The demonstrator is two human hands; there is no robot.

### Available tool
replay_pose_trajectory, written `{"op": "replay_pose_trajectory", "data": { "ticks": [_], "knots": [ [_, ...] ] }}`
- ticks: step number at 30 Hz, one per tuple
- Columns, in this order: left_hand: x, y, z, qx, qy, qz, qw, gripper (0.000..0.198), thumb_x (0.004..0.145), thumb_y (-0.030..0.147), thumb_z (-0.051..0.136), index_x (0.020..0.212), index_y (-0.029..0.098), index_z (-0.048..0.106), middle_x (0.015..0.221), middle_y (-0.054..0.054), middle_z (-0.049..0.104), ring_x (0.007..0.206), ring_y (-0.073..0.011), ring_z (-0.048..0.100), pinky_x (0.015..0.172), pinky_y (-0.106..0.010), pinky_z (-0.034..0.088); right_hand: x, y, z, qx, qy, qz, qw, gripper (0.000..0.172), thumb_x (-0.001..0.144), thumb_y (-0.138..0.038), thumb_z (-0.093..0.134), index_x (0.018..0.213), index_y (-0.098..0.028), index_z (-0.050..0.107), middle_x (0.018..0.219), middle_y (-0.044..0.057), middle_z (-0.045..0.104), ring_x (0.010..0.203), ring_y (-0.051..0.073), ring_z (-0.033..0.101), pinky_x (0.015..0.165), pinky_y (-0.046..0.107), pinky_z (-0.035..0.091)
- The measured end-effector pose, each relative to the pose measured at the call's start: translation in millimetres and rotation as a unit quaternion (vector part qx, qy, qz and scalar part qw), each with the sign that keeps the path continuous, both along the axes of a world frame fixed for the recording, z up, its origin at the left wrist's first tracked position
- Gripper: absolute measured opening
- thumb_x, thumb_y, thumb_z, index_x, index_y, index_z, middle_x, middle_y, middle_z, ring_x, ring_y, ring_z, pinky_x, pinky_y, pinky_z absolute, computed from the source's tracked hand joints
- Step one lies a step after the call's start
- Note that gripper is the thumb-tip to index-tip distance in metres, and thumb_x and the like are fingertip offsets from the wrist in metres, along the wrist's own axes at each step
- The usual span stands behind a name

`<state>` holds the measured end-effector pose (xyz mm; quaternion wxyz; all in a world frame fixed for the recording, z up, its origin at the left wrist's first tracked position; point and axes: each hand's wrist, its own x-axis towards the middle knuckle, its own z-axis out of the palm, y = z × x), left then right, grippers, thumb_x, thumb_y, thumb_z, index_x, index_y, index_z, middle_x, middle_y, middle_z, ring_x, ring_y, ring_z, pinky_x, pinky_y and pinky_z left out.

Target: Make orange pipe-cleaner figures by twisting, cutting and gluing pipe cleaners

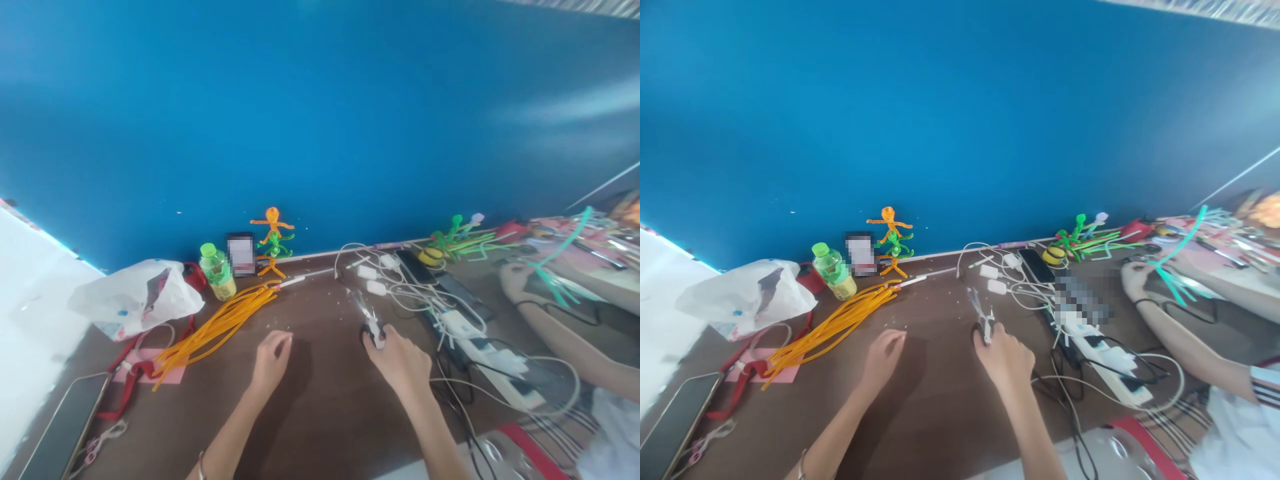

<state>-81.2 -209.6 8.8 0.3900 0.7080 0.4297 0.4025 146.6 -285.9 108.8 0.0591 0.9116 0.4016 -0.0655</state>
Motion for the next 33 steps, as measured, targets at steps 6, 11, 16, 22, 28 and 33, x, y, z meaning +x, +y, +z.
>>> {"op": "replay_pose_trajectory", "data": {
  "ticks": [6, 11, 16, 22, 28, 33],
  "knots": [
    [44.4, -17.9, 5.6, -0.035, -0.007, -0.082, 0.996, 0.024, 0.080, 0.030, 0.046, 0.085, 0.020, 0.068, 0.070, -0.006, 0.062, 0.064, -0.0153, 0.054, 0.062, -0.025, 0.043, 17.8, 18.6, -3.2, -0.029, 0.031, 0.007, 0.999, 0.049, 0.076, -0.056, 0.037, 0.088, -0.015, 0.061, 0.082, 0.015, 0.067, 0.084, 0.032, 0.062, 0.070, 0.040, 0.042],
    [43.2, -17.1, -10.6, -0.029, 0.020, -0.048, 0.998, 0.026, 0.081, 0.030, 0.044, 0.086, 0.020, 0.067, 0.072, -0.006, 0.063, 0.061, -0.0146, 0.052, 0.060, -0.026, 0.042, 23.2, 47.8, -15.6, -0.048, 0.107, 0.008, 0.993, 0.050, 0.077, -0.050, 0.038, 0.087, -0.010, 0.066, 0.089, 0.019, 0.066, 0.092, 0.033, 0.060, 0.075, 0.040, 0.041],
    [30.5, -6.8, -15.4, -0.070, -0.013, -0.011, 0.997, 0.025, 0.080, 0.033, 0.046, 0.087, 0.020, 0.067, 0.082, -0.007, 0.065, 0.070, -0.0171, 0.057, 0.066, -0.027, 0.044, 2.2, 66.0, -33.6, -0.027, 0.136, -0.023, 0.990, 0.050, 0.079, -0.046, 0.035, 0.095, -0.009, 0.066, 0.095, 0.020, 0.065, 0.095, 0.032, 0.059, 0.078, 0.039, 0.041],
    [26.0, -3.8, -13.4, -0.090, -0.024, -0.003, 0.996, 0.024, 0.080, 0.034, 0.048, 0.086, 0.020, 0.067, 0.083, -0.006, 0.066, 0.075, -0.0182, 0.059, 0.069, -0.028, 0.045, -13.4, 75.3, -47.7, -0.007, 0.150, -0.070, 0.986, 0.051, 0.081, -0.042, 0.032, 0.099, -0.006, 0.064, 0.096, 0.021, 0.065, 0.094, 0.032, 0.059, 0.079, 0.039, 0.042],
    [25.7, -5.0, -11.7, -0.099, -0.033, -0.018, 0.994, 0.024, 0.081, 0.032, 0.046, 0.086, 0.020, 0.066, 0.084, -0.007, 0.066, 0.077, -0.0181, 0.060, 0.071, -0.028, 0.045, -14.6, 80.2, -56.6, 0.015, 0.167, -0.093, 0.981, 0.048, 0.081, -0.040, 0.033, 0.098, -0.006, 0.064, 0.096, 0.022, 0.064, 0.095, 0.032, 0.059, 0.079, 0.040, 0.041],
    [25.7, -2.7, -9.4, -0.094, -0.032, -0.008, 0.995, 0.026, 0.081, 0.033, 0.045, 0.085, 0.018, 0.066, 0.082, -0.006, 0.066, 0.077, -0.0178, 0.060, 0.072, -0.029, 0.046, -9.1, 76.8, -62.7, 0.061, 0.172, -0.078, 0.980, 0.042, 0.082, -0.038, 0.036, 0.090, -0.008, 0.065, 0.083, 0.020, 0.066, 0.083, 0.028, 0.063, 0.072, 0.035, 0.042]
  ]
}}
